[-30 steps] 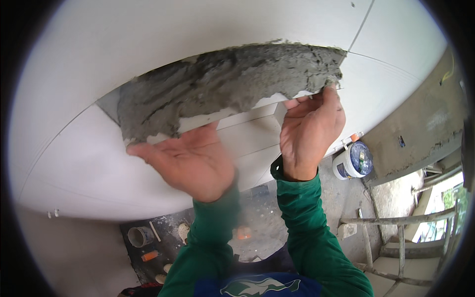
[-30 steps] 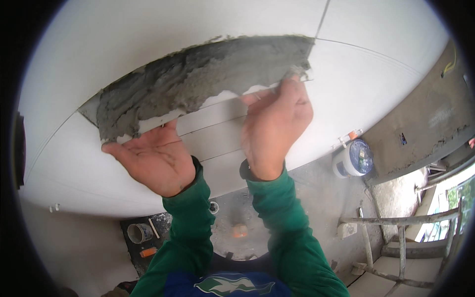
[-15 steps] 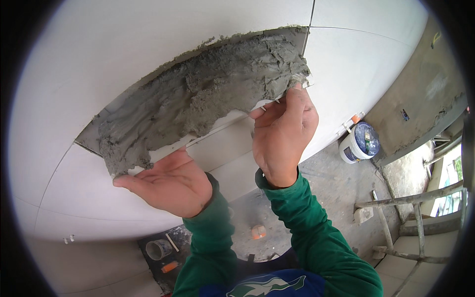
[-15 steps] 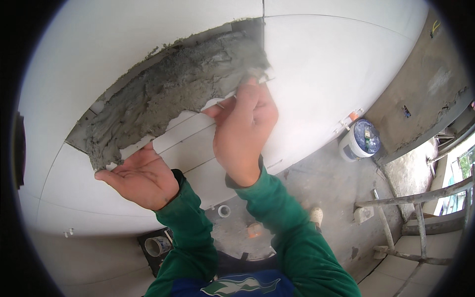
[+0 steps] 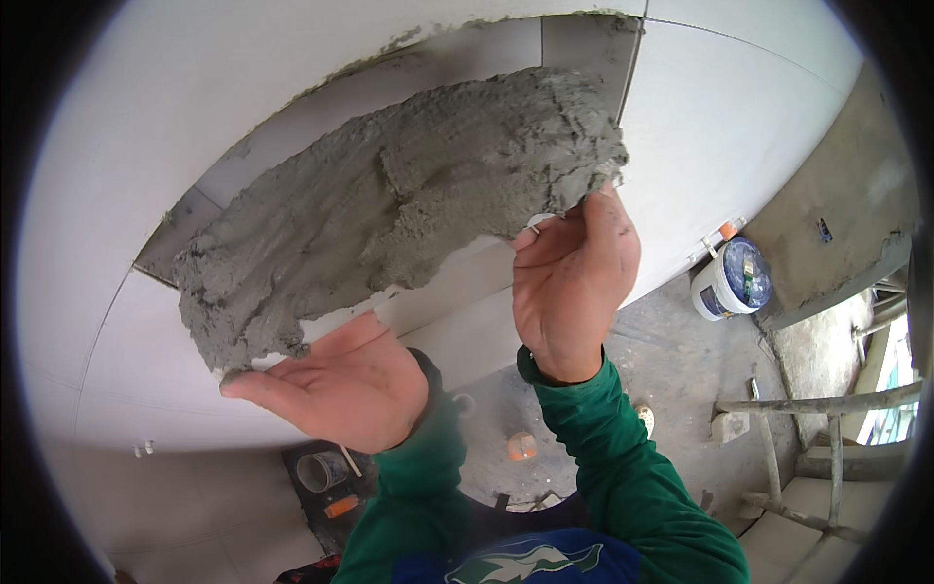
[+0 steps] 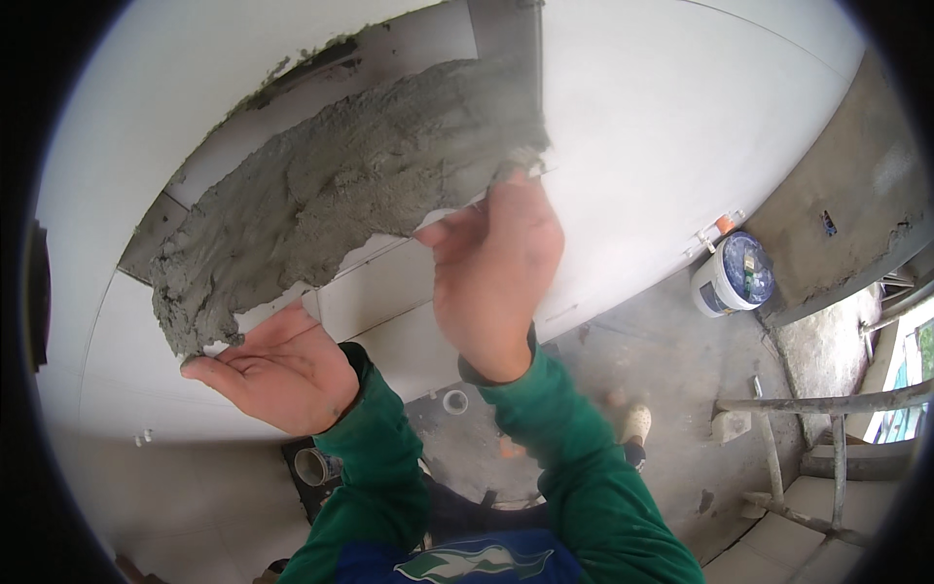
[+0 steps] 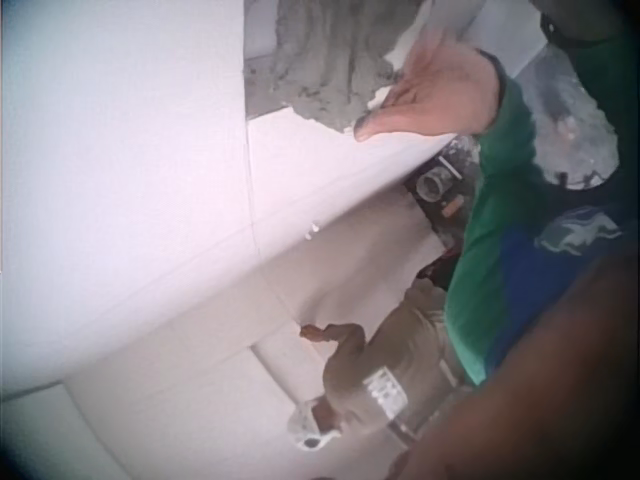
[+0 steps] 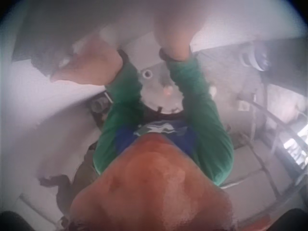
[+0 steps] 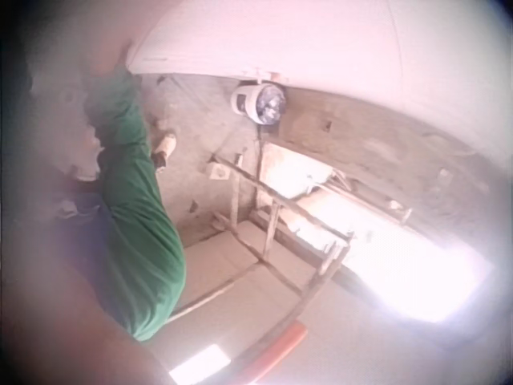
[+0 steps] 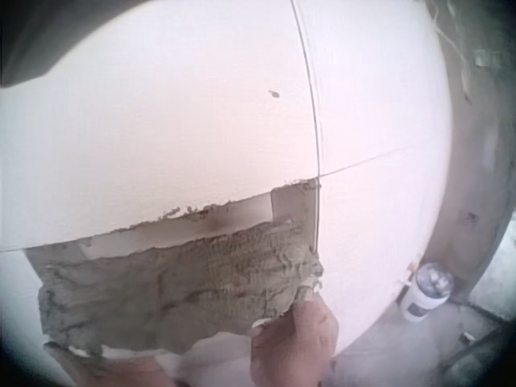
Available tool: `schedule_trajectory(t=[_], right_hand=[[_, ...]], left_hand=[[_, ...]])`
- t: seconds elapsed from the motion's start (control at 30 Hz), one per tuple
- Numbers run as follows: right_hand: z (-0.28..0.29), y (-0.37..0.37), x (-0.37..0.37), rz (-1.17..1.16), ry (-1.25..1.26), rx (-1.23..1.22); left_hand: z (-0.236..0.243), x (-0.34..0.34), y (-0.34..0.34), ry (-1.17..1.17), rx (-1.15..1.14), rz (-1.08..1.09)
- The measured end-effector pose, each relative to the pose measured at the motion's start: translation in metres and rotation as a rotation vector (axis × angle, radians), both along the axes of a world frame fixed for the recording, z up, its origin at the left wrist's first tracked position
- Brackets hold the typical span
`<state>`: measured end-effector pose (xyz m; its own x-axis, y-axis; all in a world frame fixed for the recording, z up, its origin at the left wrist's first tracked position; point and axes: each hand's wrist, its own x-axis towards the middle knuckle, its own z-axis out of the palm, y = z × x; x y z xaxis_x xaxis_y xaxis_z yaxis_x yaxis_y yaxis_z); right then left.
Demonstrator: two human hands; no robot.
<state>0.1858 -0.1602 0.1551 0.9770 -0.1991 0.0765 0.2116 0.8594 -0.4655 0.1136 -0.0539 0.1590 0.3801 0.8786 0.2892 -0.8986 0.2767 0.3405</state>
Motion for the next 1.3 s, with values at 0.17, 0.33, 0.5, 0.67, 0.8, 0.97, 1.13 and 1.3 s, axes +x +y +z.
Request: schedule_trajectory(t=[0.17,0.33,0.5,0.67,0.8,0.97,1.13,1.3], right_hand=[[-0.008,0.015,0.016,0.081,-0.029,0.05],[0.002,0.021,0.027,0.061,-0.05,0.042],[0.009,0.026,0.038,0.038,-0.071,0.056],[0.01,0.027,0.041,0.039,-0.1,0.056],[0.01,0.026,0.043,0.015,-0.142,0.016],[0.0,0.035,0.046,0.016,-0.209,-0.001],[-0.002,0.043,0.049,-0.049,-0.231,0.065],[-0.011,0.035,0.054,-0.053,-0.286,0.014]], left_hand=[[-0.003,0.005,0.007,-0.046,0.065,0.029],[0.007,0.023,0.011,-0.086,0.121,0.079],[0.008,0.036,0.017,-0.039,0.226,0.071],[0.011,0.043,0.013,-0.021,0.183,0.09],[0.006,0.046,0.019,-0.021,0.254,0.047],[0.005,0.051,0.036,-0.18,0.131,0.003],[0.008,0.054,0.04,-0.115,0.003,0.107],[-0.001,0.048,0.043,0.042,0.09,-0.042]])
